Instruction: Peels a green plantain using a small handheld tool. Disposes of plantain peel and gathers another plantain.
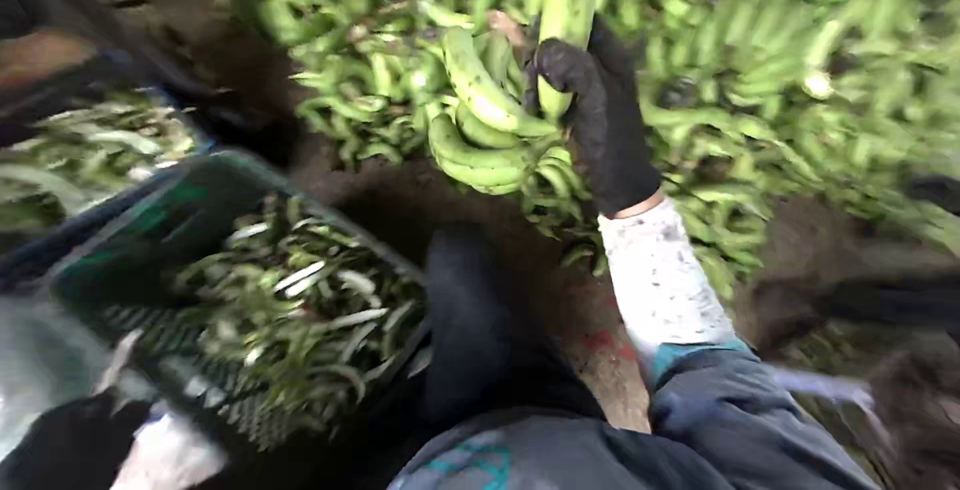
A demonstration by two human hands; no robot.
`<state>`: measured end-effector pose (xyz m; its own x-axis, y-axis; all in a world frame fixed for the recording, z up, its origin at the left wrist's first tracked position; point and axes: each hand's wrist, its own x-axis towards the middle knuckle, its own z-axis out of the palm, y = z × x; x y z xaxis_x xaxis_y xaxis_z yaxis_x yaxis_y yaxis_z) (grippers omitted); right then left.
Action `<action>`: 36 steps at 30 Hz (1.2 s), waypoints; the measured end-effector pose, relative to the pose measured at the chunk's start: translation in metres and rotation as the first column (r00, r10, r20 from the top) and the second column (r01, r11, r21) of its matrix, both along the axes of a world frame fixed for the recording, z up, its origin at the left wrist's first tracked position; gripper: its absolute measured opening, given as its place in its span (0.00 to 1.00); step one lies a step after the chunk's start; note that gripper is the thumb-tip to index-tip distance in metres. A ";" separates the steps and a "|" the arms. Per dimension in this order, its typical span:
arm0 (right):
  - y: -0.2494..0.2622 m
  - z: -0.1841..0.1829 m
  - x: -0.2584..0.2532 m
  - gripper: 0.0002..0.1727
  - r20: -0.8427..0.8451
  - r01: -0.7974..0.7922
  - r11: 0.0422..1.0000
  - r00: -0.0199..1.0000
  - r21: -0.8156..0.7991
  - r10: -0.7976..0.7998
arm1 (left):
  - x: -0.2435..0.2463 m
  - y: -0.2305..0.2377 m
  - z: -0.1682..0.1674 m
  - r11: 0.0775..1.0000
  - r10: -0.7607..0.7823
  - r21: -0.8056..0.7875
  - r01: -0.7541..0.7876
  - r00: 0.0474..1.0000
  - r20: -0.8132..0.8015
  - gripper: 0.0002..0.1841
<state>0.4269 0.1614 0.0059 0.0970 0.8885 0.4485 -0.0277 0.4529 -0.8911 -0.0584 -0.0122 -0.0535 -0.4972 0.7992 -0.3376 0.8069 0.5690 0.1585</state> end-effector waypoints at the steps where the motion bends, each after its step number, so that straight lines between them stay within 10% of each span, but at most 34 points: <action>1: 0.014 0.006 -0.030 0.14 -0.035 -0.090 0.996 0.995 0.012 0.090 | -0.023 -0.013 -0.015 0.995 -0.061 0.077 0.062 0.998 -0.012 0.28; 11: 0.094 -0.018 -0.357 0.12 -0.458 -0.435 0.873 0.836 -0.220 0.302 | -0.049 -0.032 -0.014 0.959 0.091 0.253 -0.128 0.984 0.155 0.15; 14: 0.123 -0.019 -0.389 0.34 -0.863 -0.747 0.629 0.156 0.214 0.480 | -0.055 -0.029 -0.013 0.963 0.136 0.211 -0.169 0.977 0.162 0.16; 16: 0.142 -0.008 -0.394 0.42 -0.774 -0.733 0.513 -0.029 0.447 0.633 | -0.060 -0.032 -0.016 0.950 0.121 0.268 -0.163 0.979 0.166 0.17; 21: 0.119 0.037 -0.376 0.15 -0.328 -0.717 0.697 0.662 -0.019 0.673 | -0.063 -0.031 -0.019 0.855 0.113 0.463 -0.233 0.956 0.273 0.24; 25: 0.107 0.017 -0.332 0.17 -0.333 -0.746 0.652 0.586 0.133 0.739 | -0.052 -0.029 -0.018 0.825 0.053 0.523 -0.213 0.951 0.305 0.24; 29: 0.098 -0.014 -0.286 0.28 -0.230 -0.608 0.788 0.784 -0.097 0.577 | -0.036 -0.026 -0.021 0.765 -0.036 0.610 -0.207 0.932 0.361 0.28; 36: 0.030 -0.046 -0.248 0.29 -0.271 -0.605 0.776 0.788 -0.177 0.553 | 0.058 0.016 -0.040 0.721 -0.315 0.590 -0.364 0.585 0.747 0.25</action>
<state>0.1786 0.1917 -0.0403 -0.4111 0.8793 0.2404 -0.3958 0.0655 -0.9160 -0.0003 0.0037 -0.0940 -0.3372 0.9414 -0.0040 0.1503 0.0580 0.9869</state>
